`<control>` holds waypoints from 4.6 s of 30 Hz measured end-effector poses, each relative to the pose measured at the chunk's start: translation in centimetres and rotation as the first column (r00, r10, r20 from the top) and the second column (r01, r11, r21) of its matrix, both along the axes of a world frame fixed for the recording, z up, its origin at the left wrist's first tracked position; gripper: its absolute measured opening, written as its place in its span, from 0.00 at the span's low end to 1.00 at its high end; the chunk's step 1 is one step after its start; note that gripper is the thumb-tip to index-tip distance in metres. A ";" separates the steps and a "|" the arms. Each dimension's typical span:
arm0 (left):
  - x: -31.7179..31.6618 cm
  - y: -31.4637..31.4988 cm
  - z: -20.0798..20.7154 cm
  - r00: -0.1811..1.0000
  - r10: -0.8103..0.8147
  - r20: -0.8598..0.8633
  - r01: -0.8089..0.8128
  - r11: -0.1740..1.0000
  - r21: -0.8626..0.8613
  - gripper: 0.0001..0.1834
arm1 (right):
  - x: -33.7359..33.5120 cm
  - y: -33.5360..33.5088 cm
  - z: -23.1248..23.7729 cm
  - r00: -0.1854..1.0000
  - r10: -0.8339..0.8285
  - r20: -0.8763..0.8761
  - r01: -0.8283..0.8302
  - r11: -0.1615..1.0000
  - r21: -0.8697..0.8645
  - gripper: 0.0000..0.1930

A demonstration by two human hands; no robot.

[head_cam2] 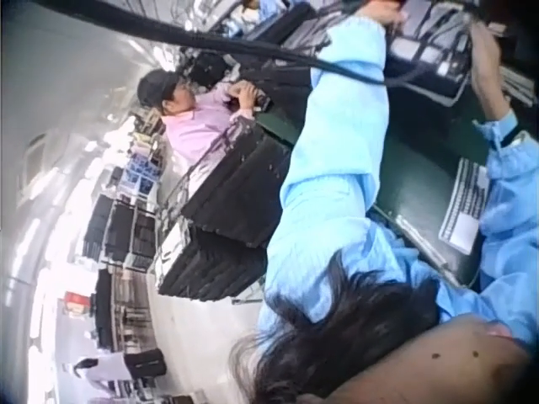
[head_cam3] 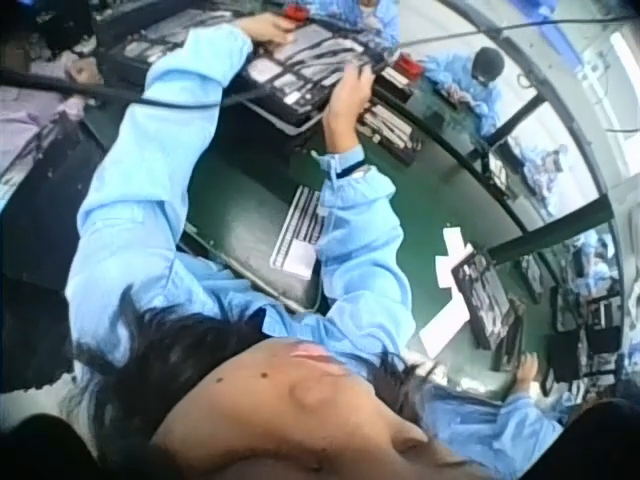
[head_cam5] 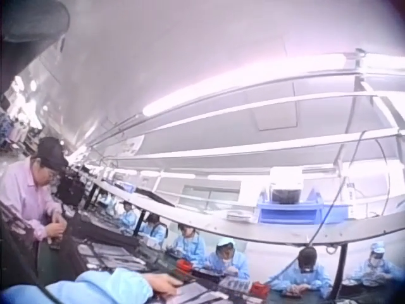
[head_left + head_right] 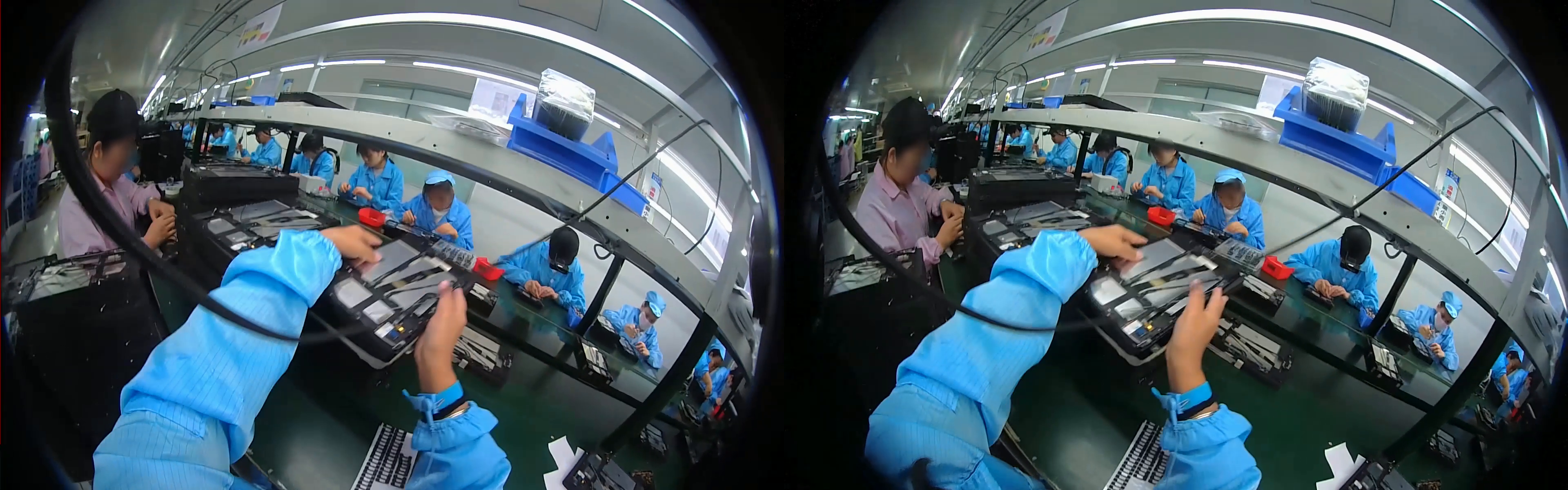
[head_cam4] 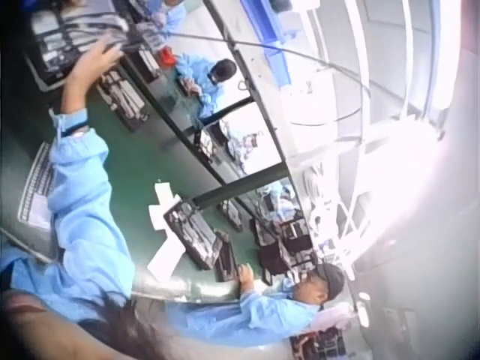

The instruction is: The person assembles tablets by hand, applying adhesive stickers from a sticker sheet to the tablet and connecting internal ribbon cables and batteries.

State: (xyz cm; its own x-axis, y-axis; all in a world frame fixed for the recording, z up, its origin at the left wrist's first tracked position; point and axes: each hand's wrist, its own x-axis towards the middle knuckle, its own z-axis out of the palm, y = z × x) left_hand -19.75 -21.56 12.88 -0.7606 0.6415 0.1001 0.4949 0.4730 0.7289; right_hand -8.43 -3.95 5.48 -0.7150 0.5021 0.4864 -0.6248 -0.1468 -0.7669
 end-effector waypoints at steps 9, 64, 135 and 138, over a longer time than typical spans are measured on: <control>-4.2 -1.3 -5.2 0.992 0.125 0.002 -0.122 0.966 -0.226 0.40 | 0.2 -2.4 -3.1 0.978 0.195 0.068 -0.185 0.974 -0.132 0.36; 22.4 9.3 -13.5 0.952 -0.272 -0.139 0.303 0.898 0.320 0.30 | 29.7 23.3 2.4 0.869 -0.347 0.352 0.282 0.933 0.224 0.16; 25.5 12.1 -17.2 0.197 -0.648 -0.736 0.917 0.387 -0.095 0.13 | 31.0 6.0 -6.8 0.552 -0.648 0.525 0.112 0.681 0.723 0.04; 25.6 12.0 -17.0 0.191 -0.673 -0.715 0.910 0.394 -0.128 0.13 | 30.7 6.1 -6.5 0.562 -0.632 0.534 0.115 0.699 0.706 0.04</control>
